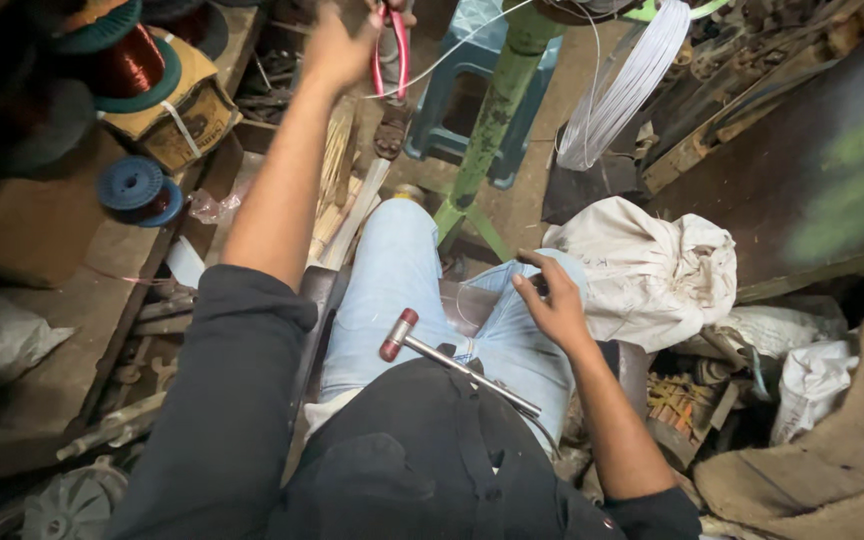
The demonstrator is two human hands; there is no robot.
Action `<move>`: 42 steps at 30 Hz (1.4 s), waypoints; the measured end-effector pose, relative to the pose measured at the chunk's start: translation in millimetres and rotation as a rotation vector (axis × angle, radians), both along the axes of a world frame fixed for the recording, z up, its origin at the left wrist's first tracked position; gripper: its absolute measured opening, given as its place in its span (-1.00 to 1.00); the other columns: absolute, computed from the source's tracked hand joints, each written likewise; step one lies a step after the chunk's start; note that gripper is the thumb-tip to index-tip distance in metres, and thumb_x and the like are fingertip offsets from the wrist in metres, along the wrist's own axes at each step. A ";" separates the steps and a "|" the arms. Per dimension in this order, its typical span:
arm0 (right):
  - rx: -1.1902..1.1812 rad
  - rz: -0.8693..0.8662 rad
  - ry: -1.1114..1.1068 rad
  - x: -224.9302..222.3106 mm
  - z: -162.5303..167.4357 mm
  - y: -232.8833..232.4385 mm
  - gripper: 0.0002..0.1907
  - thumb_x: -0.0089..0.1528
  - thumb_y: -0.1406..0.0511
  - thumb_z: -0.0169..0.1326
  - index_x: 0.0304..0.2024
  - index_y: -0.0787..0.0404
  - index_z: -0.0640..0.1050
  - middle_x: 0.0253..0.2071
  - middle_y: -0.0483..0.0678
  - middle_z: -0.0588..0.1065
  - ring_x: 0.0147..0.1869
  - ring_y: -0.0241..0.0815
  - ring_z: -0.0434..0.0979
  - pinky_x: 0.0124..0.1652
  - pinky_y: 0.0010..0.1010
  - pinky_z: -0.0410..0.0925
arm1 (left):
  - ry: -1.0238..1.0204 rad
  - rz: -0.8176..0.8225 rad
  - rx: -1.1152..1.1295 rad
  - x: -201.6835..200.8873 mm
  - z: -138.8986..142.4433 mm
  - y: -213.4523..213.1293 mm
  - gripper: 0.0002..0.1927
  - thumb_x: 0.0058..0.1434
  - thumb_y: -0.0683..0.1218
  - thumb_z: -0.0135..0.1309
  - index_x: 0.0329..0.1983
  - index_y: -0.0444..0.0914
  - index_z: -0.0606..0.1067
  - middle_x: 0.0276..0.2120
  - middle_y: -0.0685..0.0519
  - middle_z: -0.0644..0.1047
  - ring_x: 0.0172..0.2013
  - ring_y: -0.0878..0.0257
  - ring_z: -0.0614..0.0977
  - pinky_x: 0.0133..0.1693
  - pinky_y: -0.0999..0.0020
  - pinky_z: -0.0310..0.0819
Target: The person winds white wire onto a green machine using a wooden stick to guide the wire. They repeatedly adjust the wire, use a hammer to tap the machine, and cut the wire with pliers. The person continues winding and organizing the wire into bundles.
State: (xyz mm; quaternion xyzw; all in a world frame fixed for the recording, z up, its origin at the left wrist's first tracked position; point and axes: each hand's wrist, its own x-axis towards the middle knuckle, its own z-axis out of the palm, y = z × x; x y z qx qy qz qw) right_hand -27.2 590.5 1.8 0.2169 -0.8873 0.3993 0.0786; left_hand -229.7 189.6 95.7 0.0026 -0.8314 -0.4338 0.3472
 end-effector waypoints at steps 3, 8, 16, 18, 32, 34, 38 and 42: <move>-0.195 0.004 -0.296 -11.7 -5.5 -10.8 -0.56 0.39 0.20 0.06 0.28 0.22 0.46 -0.06 0.05 0.59 -0.07 -0.22 0.60 -0.10 -0.45 0.45 | -0.157 -0.561 0.480 4.7 -17.8 26.1 -0.48 0.49 0.22 -0.03 0.18 -0.28 0.56 -0.24 -0.06 0.63 -0.23 0.08 0.68 -0.10 0.10 0.56; -0.559 0.139 -0.403 -33.7 -1.9 -38.3 -0.53 0.45 0.11 -0.12 0.31 0.25 0.33 0.21 0.04 0.47 0.08 -0.20 0.61 -0.02 -0.42 0.47 | -0.242 -0.581 0.745 64.8 -42.0 63.6 -0.50 0.46 0.28 -0.13 -0.02 -0.26 0.35 -0.36 0.05 0.54 -0.29 0.20 0.68 -0.20 0.20 0.59; -0.840 0.202 -0.773 6.1 -35.7 -72.3 -0.57 0.45 0.12 0.08 0.21 0.24 0.35 -0.20 0.01 0.34 -0.31 -0.22 0.35 -0.37 -0.42 0.24 | -0.239 -0.762 0.117 158.5 -137.0 143.9 -0.73 0.48 0.03 -0.08 -0.08 -0.21 0.54 -0.09 -0.10 0.49 -0.08 0.00 0.47 -0.03 0.11 0.34; -1.012 0.111 -0.894 22.2 -35.6 -61.5 -0.59 0.45 0.18 0.15 0.14 0.28 0.31 -0.27 -0.02 0.26 -0.37 -0.23 0.20 -0.42 -0.41 0.10 | -0.189 -0.767 -0.091 159.6 -131.6 152.4 -0.68 0.50 0.04 -0.13 -0.12 -0.22 0.57 -0.08 -0.16 0.52 -0.04 -0.09 0.50 0.02 0.07 0.35; -0.812 0.336 -0.603 -22.7 163.3 -33.4 -0.43 0.28 0.31 0.05 0.31 0.40 0.31 0.31 0.28 0.45 0.16 -0.08 0.54 0.14 -0.25 0.43 | 0.207 -0.370 0.223 169.0 27.1 104.6 -0.76 0.41 -0.19 -0.01 0.12 -0.30 0.44 0.06 -0.11 0.43 0.01 0.04 0.57 0.07 0.22 0.48; -0.832 0.348 -0.642 -37.8 174.2 -45.0 -0.41 0.27 0.30 0.04 0.33 0.36 0.27 0.28 0.26 0.45 0.24 0.01 0.57 0.17 -0.19 0.45 | 0.216 -0.318 0.166 180.3 37.1 105.7 -0.76 0.40 -0.16 0.03 0.11 -0.28 0.45 0.07 -0.08 0.43 0.05 0.03 0.54 0.11 0.19 0.42; -0.926 0.344 -0.669 -61.4 175.9 -54.5 -0.44 0.30 0.29 0.04 0.32 0.33 0.28 0.24 0.26 0.48 0.21 0.10 0.57 0.15 -0.08 0.45 | 0.387 -0.052 -0.214 190.8 37.7 112.5 -0.75 0.33 -0.12 0.11 0.06 -0.22 0.48 0.10 -0.04 0.43 0.18 -0.07 0.44 0.23 0.02 0.21; -1.037 0.276 -0.717 -71.3 163.9 -53.5 -0.54 0.32 0.28 0.02 0.23 0.36 0.35 0.12 0.24 0.53 0.13 0.22 0.61 0.10 0.09 0.45 | 0.552 -0.013 -0.372 180.0 50.6 121.0 -0.75 0.38 -0.11 0.11 0.10 -0.19 0.47 0.20 -0.06 0.38 0.28 -0.12 0.36 0.30 -0.01 0.19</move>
